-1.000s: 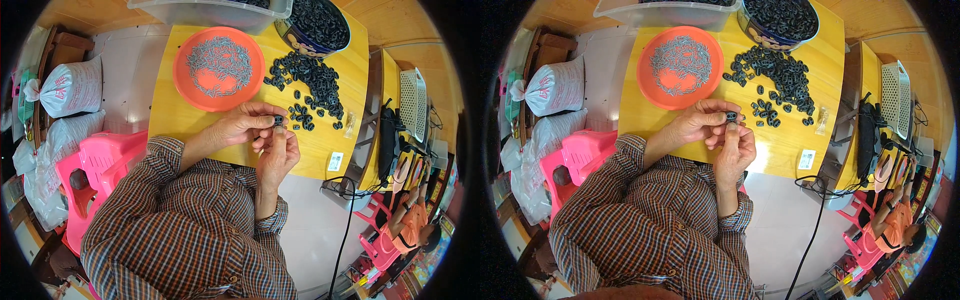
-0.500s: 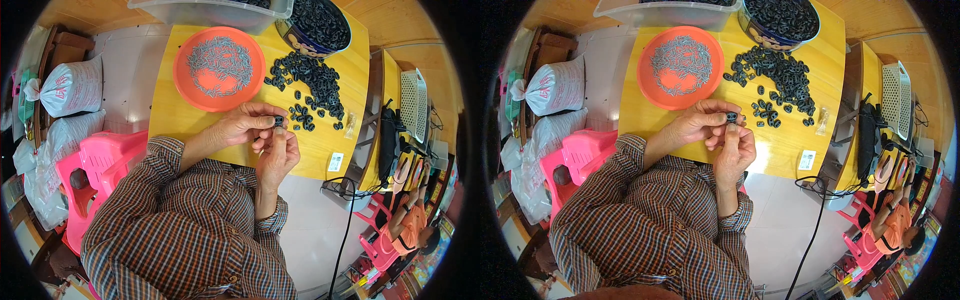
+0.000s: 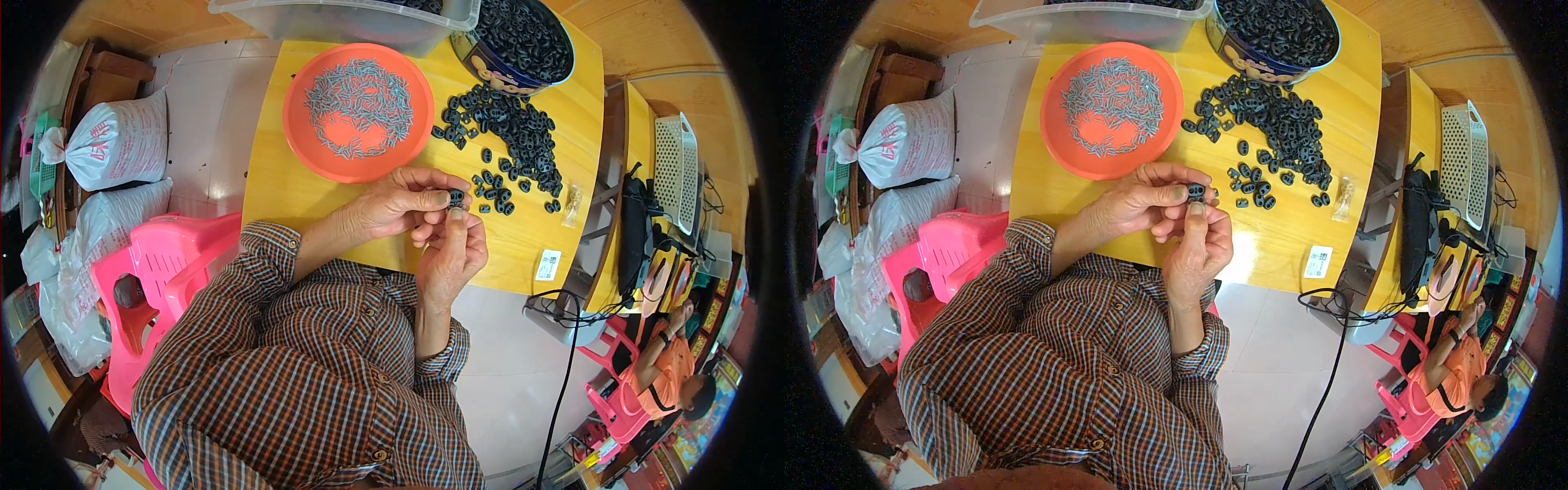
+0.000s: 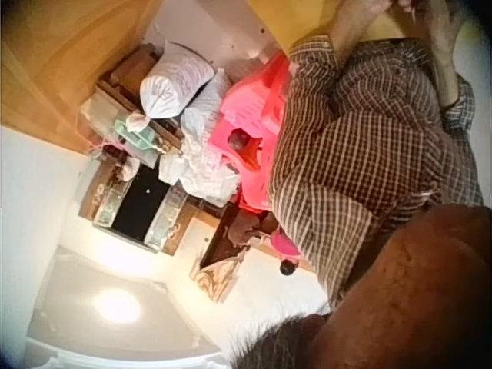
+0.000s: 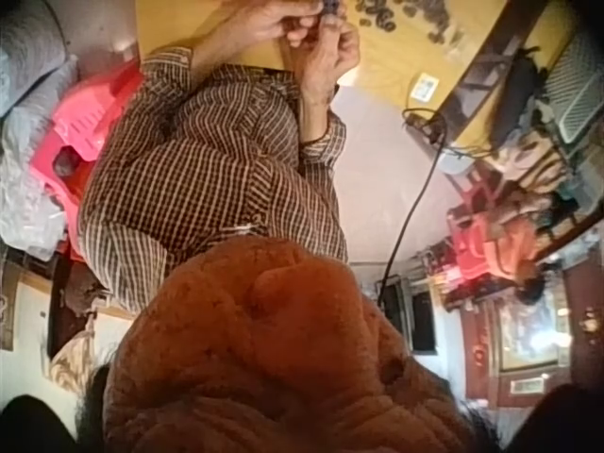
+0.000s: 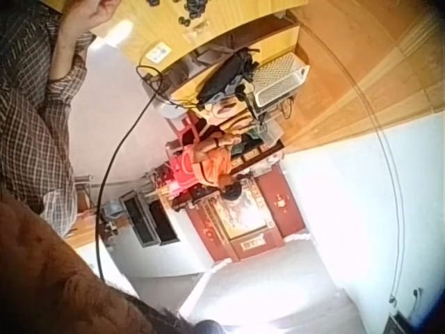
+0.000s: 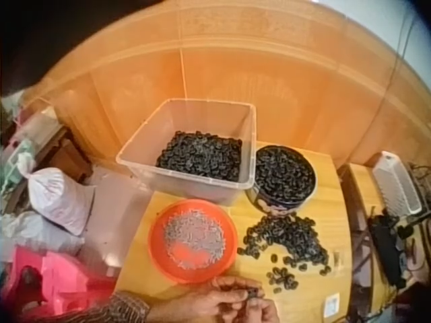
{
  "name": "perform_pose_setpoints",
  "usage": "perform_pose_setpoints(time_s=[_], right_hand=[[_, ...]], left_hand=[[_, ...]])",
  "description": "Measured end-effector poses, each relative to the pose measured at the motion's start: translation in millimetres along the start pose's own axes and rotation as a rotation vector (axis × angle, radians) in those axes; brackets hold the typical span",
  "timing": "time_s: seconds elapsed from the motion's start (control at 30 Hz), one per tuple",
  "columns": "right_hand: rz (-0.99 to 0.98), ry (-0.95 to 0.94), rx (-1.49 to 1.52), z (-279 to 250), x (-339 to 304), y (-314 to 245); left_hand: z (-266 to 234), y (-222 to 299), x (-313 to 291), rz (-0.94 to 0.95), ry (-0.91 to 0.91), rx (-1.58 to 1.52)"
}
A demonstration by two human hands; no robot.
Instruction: Manually inserting small metal pins into black plastic component housings at a workbench.
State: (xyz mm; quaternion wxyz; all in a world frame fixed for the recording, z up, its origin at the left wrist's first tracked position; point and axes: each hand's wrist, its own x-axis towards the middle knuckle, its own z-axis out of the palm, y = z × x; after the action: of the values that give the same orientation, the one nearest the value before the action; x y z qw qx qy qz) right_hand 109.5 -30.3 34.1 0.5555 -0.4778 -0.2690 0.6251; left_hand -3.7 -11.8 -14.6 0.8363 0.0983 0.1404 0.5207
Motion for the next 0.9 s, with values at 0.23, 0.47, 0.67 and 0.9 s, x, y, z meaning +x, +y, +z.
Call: perform_pose_setpoints(time_s=[0.23,0.47,0.67,0.9], right_hand=[[0.010,-0.004,-0.026,0.0,-0.2,-0.8],[0.003,-0.014,-0.026,-0.5,-1.0,-1.4],[0.005,-0.026,-0.017,-1.2,-0.7,-2.8],[0.014,-0.033,0.010,-4.5,0.6,-0.5]], left_hand=[[-0.4,-0.1,-0.6,0.014,-0.016,0.000],[1.1,0.1,0.9,0.037,0.051,0.082],[3.7,-0.7,0.4,0.039,0.089,0.085],[12.0,5.1,-2.7,-0.023,0.062,0.062]])
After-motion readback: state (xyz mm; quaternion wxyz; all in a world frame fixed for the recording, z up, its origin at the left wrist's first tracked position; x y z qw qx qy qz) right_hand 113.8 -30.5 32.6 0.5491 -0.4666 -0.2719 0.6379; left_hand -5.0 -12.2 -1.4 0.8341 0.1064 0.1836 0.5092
